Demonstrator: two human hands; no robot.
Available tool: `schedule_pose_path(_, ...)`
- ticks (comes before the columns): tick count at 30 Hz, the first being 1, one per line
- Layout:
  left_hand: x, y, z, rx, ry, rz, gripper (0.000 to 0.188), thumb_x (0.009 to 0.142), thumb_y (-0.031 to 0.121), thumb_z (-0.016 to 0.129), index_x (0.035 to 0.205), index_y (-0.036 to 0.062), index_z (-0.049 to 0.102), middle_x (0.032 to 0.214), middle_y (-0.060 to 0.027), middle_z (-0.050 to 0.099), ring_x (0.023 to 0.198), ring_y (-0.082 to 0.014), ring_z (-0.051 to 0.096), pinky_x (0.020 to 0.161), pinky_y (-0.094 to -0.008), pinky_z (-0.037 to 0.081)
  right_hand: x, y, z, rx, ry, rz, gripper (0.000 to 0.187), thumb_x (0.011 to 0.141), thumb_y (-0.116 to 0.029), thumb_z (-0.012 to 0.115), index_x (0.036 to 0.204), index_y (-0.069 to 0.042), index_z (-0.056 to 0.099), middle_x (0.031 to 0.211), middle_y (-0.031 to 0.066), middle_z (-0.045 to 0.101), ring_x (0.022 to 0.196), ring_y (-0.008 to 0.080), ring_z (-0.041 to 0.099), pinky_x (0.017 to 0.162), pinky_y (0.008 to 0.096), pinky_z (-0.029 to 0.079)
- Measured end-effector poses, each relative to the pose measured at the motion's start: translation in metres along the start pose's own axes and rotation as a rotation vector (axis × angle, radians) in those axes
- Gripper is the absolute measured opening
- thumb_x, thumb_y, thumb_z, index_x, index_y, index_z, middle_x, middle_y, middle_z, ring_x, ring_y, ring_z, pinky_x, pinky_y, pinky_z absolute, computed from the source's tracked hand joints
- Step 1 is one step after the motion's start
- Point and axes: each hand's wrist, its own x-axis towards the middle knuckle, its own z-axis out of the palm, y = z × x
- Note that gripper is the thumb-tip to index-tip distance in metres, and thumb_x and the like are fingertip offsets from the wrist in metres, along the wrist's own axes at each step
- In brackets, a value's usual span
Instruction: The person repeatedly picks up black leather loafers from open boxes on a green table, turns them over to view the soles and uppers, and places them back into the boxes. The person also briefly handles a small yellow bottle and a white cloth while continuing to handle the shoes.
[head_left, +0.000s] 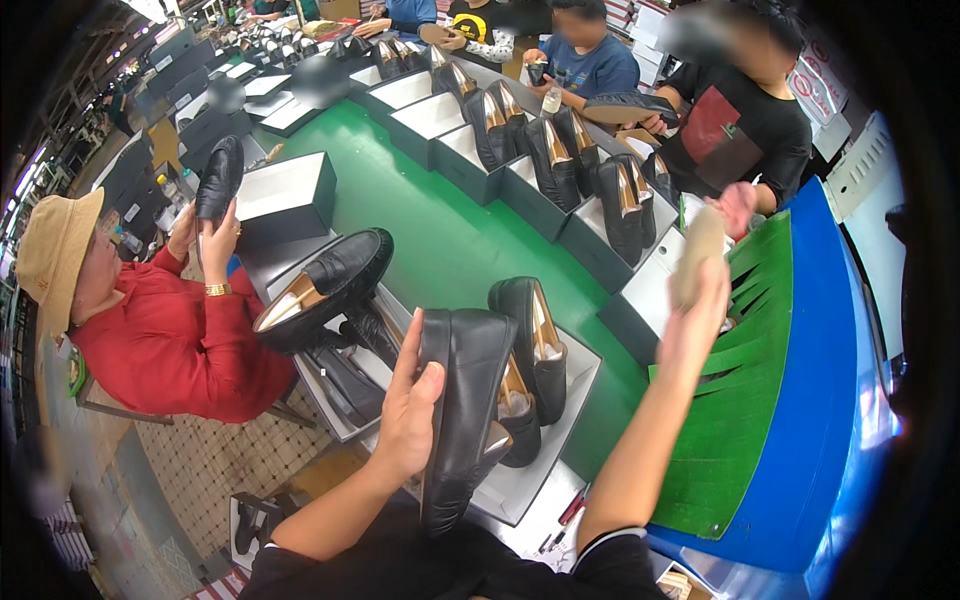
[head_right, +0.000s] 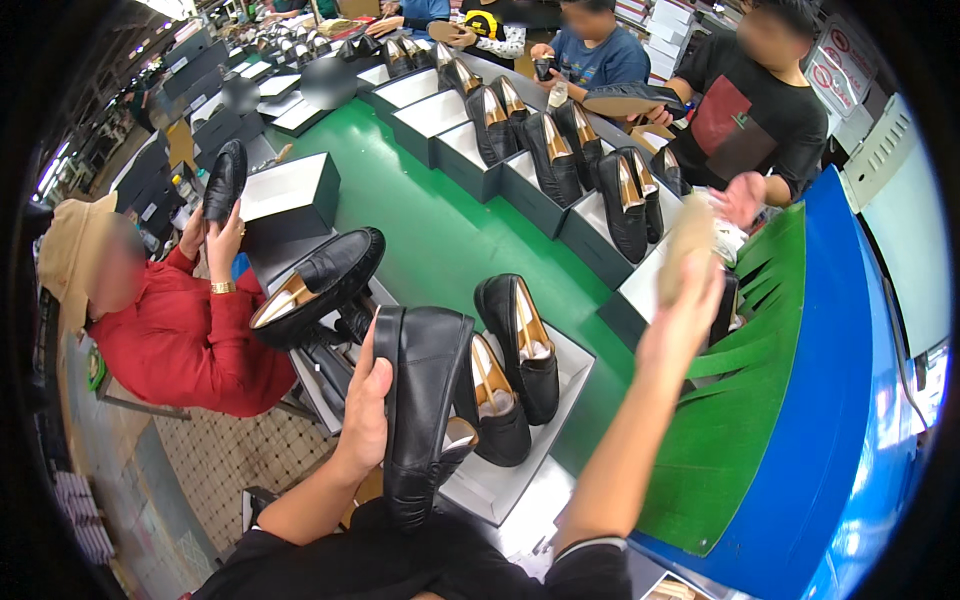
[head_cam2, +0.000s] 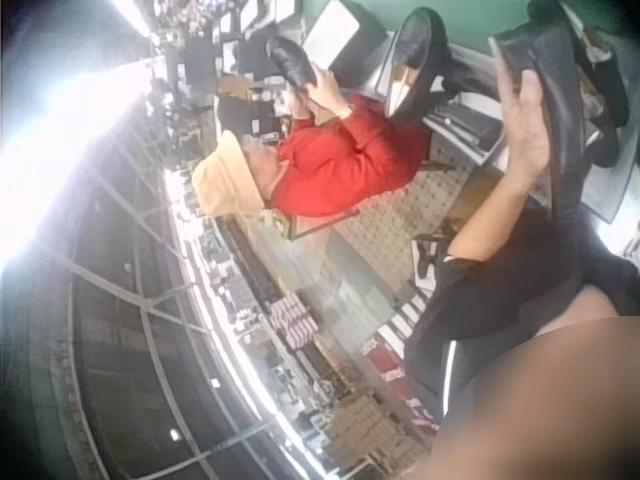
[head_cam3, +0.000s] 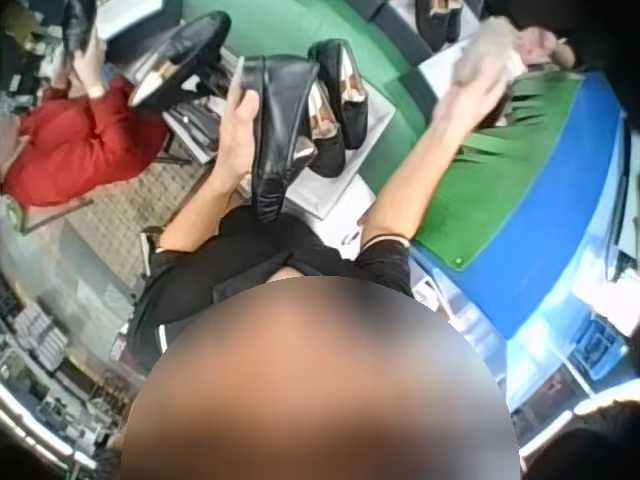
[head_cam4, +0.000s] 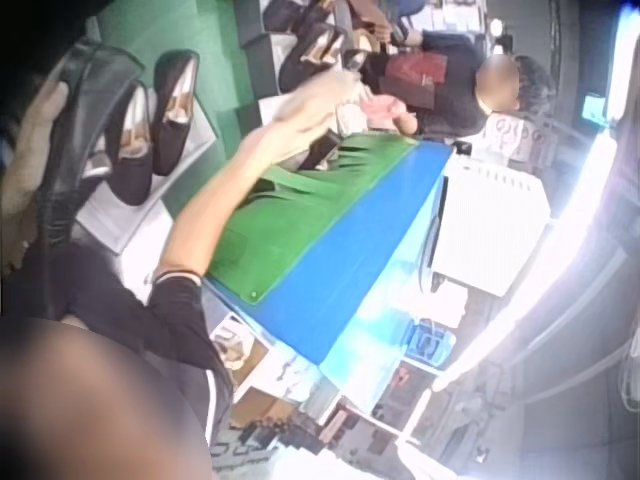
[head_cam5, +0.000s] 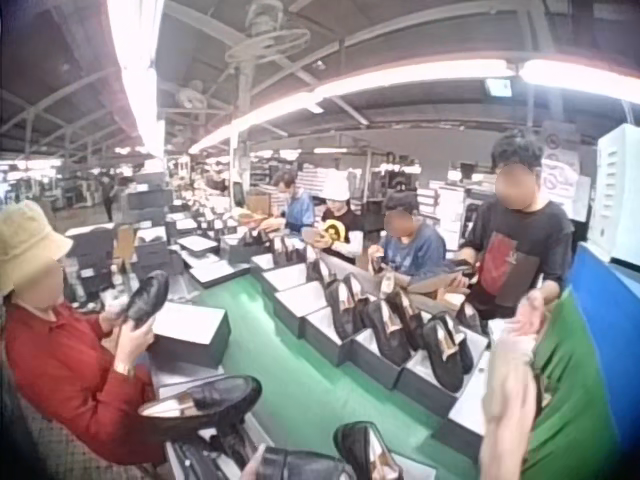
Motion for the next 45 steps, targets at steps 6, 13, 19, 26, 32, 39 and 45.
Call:
schedule_pose_path(6,-0.024,-0.006,-0.005,0.347,0.06,0.1,0.076,0.099,0.042,0.045,0.155,0.0007,0.014,0.139,-0.0206,0.041,0.126,-0.0276,0.045,0.106,-0.0368,0.035,-0.227,-0.098,0.054,-0.713,-0.653,-0.405,0.086,0.084,-0.021,0.073,0.15,0.004,0.025,0.115,0.0223,0.052,0.099,0.0337,0.056,0.091,0.0414,0.046)
schedule_pose_path(13,-0.049,-0.001,-0.013,0.38,-0.001,0.161,0.075,0.098,0.039,0.045,0.154,-0.0012,0.014,0.132,-0.0229,0.045,0.121,-0.033,0.048,0.105,-0.0388,0.036,-0.239,-0.142,0.066,-0.808,-0.69,-0.489,0.078,0.082,-0.015,0.072,0.149,-0.007,0.034,0.103,0.0194,0.053,0.081,0.0359,0.057,0.066,0.0429,0.05)
schedule_pose_path(19,-0.047,0.005,-0.019,0.308,-0.046,0.176,0.076,0.099,0.039,0.045,0.154,-0.0018,0.014,0.139,-0.0247,0.041,0.129,-0.0355,0.043,0.108,-0.0403,0.033,-0.242,-0.151,0.072,-0.949,-0.726,-0.365,0.082,0.076,-0.015,0.076,0.148,-0.011,0.038,0.101,0.0205,0.054,0.081,0.0362,0.059,0.066,0.0417,0.053)
schedule_pose_path(26,-0.052,0.011,-0.019,0.324,-0.077,0.21,0.077,0.098,0.039,0.047,0.153,-0.0039,0.015,0.137,-0.0244,0.043,0.123,-0.0339,0.047,0.106,-0.0408,0.035,-0.241,-0.152,0.071,-1.02,-0.618,-0.51,0.072,0.079,-0.015,0.072,0.145,-0.016,0.044,0.091,0.0171,0.052,0.07,0.0355,0.057,0.058,0.0443,0.049)
schedule_pose_path(32,-0.054,0.009,-0.017,0.4,-0.142,0.256,0.075,0.1,0.04,0.044,0.153,-0.0044,0.015,0.141,-0.0249,0.04,0.129,-0.0333,0.044,0.108,-0.0399,0.034,-0.25,-0.154,0.061,-1.119,-0.633,-0.464,0.076,0.071,-0.016,0.076,0.142,-0.015,0.049,0.096,0.0173,0.057,0.075,0.0341,0.06,0.063,0.0402,0.053)
schedule_pose_path(39,-0.058,0.01,-0.015,0.049,-0.279,0.128,0.076,0.101,0.037,0.044,0.154,-0.002,0.006,0.145,-0.0181,0.039,0.129,-0.0226,0.045,0.11,-0.0351,0.033,-0.197,-0.153,0.051,-0.902,-0.524,-0.201,0.068,0.09,-0.023,0.062,0.15,-0.01,0.033,0.114,0.0232,0.055,0.099,0.0366,0.061,0.086,0.0397,0.051)
schedule_pose_path(45,-0.048,0.02,-0.019,-0.028,-0.25,0.102,0.077,0.101,0.037,0.044,0.154,-0.0013,0.004,0.145,-0.0177,0.039,0.129,-0.0219,0.045,0.11,-0.035,0.033,-0.216,-0.162,0.023,0.141,-0.482,0.359,0.081,0.088,-0.045,0.058,0.15,-0.004,0.025,0.141,0.02,0.044,0.126,0.0289,0.051,0.099,0.0392,0.047)
